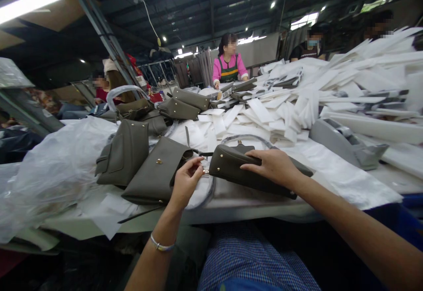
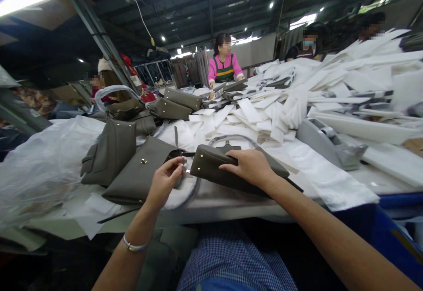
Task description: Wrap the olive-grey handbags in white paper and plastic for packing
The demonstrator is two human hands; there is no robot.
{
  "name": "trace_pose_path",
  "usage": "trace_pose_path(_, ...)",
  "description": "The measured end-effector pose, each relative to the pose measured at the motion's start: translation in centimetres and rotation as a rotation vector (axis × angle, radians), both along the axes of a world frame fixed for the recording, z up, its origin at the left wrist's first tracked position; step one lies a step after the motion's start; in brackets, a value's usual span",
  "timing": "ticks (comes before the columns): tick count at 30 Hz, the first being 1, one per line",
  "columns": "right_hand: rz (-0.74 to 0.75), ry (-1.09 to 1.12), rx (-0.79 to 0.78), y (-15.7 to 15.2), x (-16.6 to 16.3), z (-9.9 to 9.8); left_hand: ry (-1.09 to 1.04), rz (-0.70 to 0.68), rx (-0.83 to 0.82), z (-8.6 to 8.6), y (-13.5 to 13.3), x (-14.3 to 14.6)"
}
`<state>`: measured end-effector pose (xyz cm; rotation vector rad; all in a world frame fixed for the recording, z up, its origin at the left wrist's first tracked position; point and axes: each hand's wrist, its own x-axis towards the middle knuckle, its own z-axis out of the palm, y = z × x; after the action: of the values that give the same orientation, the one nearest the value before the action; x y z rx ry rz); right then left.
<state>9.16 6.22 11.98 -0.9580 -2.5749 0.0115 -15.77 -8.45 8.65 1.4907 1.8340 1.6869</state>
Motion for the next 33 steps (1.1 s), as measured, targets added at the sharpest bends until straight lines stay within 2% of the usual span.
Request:
trace_pose_path(5, 0.221, 0.194, -0.162, -0.6, 1.7, -0.6, -0.329, -0.188, -0.040, -0.5, -1.8, 4.4)
trace_pose_path(7, 0.224, 0.314, -0.209, -1.0, 3.4, -0.4, -0.429, -0.239, -0.064, -0.9, -2.3, 6.3)
trace_pose_path(9, 0.081, 0.473, -0.201, -1.8, 5.6, -0.6, -0.456, -0.278, -0.099, -1.4, -2.5, 7.8)
trace_pose_path(11, -0.117, 0.628, -0.180, -3.3, 8.0, -1.8, -0.490, -0.346, -0.148, -2.0, -2.4, 9.1)
trace_pose_path(13, -0.285, 0.731, -0.188, -5.1, 10.0, -3.9, -0.537, -0.440, -0.204, -2.3, -2.0, 10.3)
trace_pose_path(15, -0.393, 0.786, -0.224, -6.9, 11.2, -6.5, -0.534, -0.554, -0.260, -2.5, -1.6, 11.5)
trace_pose_path(17, -0.423, 0.803, -0.274, -8.2, 11.4, -9.0, -0.443, -0.677, -0.310, -2.5, -1.1, 12.7)
trace_pose_path(19, -0.403, 0.801, -0.299, -8.9, 10.9, -10.8, -0.269, -0.731, -0.296, -2.3, -0.6, 13.7)
trace_pose_path(22, -0.381, 0.830, -0.251, -8.9, 9.8, -12.4, 0.119, -0.621, -0.069, -1.7, 0.5, 14.6)
trace_pose_path(24, -0.379, 0.869, -0.209, -8.4, 9.2, -12.8, 0.394, -0.532, 0.131, -1.1, 1.6, 14.7)
trace_pose_path(26, -0.358, 0.898, -0.200, -8.0, 9.0, -12.9, 0.610, -0.487, 0.250, -0.6, 3.0, 14.7)
trace_pose_path(29, -0.318, 0.917, -0.230, -7.4, 9.2, -12.8, 0.775, -0.431, 0.234, -0.5, 5.0, 14.5)
trace_pose_path(33, -0.260, 0.856, -0.302, -6.6, 9.6, -12.3, 0.746, -0.376, 0.169, -1.1, 5.9, 14.2)
